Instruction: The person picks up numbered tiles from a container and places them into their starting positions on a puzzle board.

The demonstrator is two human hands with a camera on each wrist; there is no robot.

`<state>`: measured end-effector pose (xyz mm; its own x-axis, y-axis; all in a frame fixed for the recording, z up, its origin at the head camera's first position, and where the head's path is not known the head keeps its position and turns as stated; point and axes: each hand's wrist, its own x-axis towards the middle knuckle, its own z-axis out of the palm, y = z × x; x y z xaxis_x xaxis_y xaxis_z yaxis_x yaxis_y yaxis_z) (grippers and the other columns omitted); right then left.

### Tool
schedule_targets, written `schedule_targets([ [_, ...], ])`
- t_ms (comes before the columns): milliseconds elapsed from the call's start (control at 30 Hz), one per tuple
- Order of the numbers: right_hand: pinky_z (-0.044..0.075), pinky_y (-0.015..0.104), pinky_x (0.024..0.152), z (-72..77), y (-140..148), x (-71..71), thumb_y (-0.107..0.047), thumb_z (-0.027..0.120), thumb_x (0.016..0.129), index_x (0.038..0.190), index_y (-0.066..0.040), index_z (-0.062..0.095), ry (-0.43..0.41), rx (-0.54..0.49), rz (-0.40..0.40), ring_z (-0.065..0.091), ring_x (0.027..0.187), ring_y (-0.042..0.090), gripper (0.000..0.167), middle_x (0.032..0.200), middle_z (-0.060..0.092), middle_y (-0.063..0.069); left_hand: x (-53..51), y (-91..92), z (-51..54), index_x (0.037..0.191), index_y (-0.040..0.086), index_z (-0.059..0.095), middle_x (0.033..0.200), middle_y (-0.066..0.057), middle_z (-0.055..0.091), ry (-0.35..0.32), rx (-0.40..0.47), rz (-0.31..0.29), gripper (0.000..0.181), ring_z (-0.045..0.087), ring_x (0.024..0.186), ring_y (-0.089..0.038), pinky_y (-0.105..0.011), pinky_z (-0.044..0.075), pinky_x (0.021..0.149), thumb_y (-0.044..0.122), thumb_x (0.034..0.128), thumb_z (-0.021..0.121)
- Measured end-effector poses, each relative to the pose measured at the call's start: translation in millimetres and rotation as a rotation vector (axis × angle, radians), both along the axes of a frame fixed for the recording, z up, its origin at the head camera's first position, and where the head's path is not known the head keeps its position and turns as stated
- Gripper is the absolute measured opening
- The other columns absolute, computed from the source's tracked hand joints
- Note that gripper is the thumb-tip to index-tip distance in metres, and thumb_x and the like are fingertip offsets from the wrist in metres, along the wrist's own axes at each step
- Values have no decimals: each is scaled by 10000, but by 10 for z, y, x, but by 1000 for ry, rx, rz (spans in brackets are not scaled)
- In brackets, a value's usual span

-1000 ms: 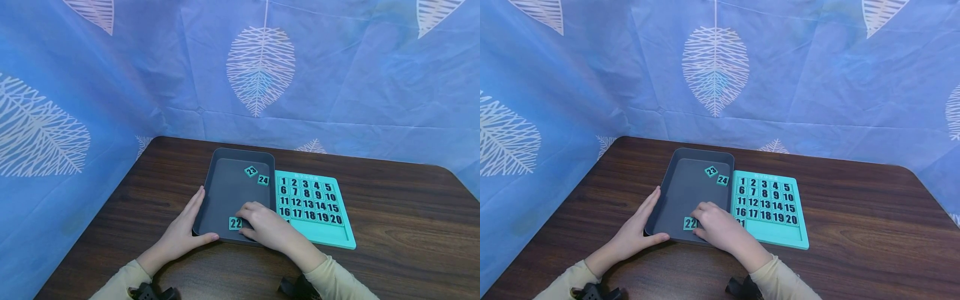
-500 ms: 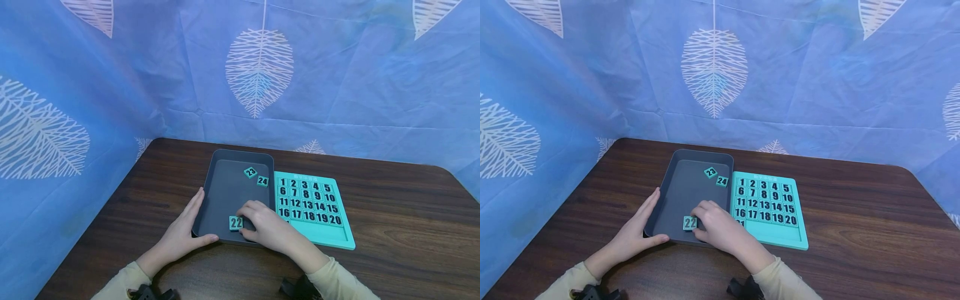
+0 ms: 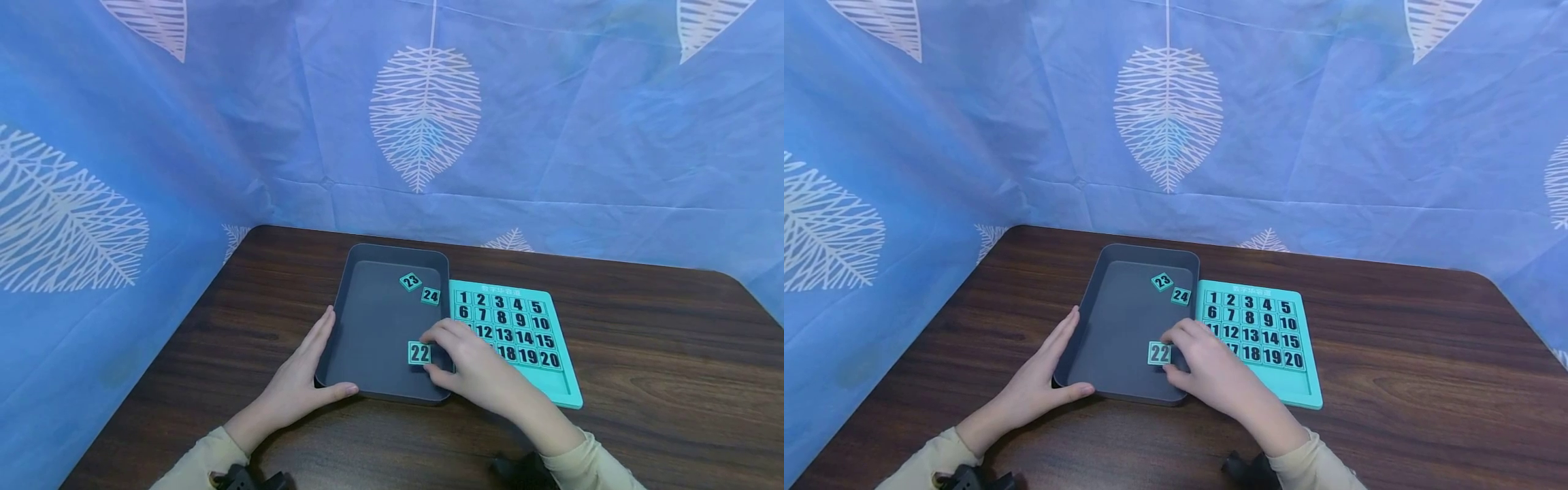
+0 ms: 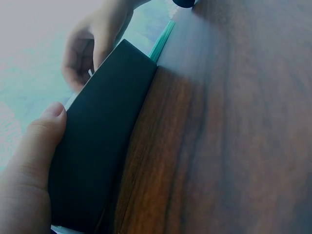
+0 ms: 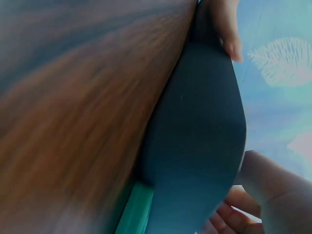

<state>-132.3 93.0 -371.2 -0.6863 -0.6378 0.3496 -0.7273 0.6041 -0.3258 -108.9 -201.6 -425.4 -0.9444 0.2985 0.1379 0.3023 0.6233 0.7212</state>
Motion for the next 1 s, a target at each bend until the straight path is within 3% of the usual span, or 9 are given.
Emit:
schedule_targets([
  [267,523,341,776,56,324,21,-103,788,755,1088,-88,640,120,-75,-42,565,1006,147,364,1081,600,-22,-1,0,-1,1547,287,1,1603,57,-13,3,6,-7,1064,129,1427,-259,-654,293,989,572,794,697],
  [433,526,336,735,55,541,19,-100,799,737,1071,-88,646,123,-48,-74,570,963,132,368,1055,608,-29,2,2,4,1548,284,3,1603,56,-12,1,3,-3,1065,132,1426,-261,-654,295,988,571,793,699],
  [700,499,307,698,6,855,60,-127,774,784,1044,-125,651,-31,55,-151,556,859,102,288,991,583,-72,7,11,8,1550,267,5,1603,50,-15,-4,-5,-2,1071,127,1426,-260,-652,294,990,568,793,701],
  [1000,497,291,719,3,947,55,-158,754,814,1037,-158,645,-155,122,-112,543,859,73,248,977,563,-109,0,13,2,1550,267,7,1604,51,-12,8,-6,1,1068,131,1425,-260,-659,292,986,570,795,699],
])
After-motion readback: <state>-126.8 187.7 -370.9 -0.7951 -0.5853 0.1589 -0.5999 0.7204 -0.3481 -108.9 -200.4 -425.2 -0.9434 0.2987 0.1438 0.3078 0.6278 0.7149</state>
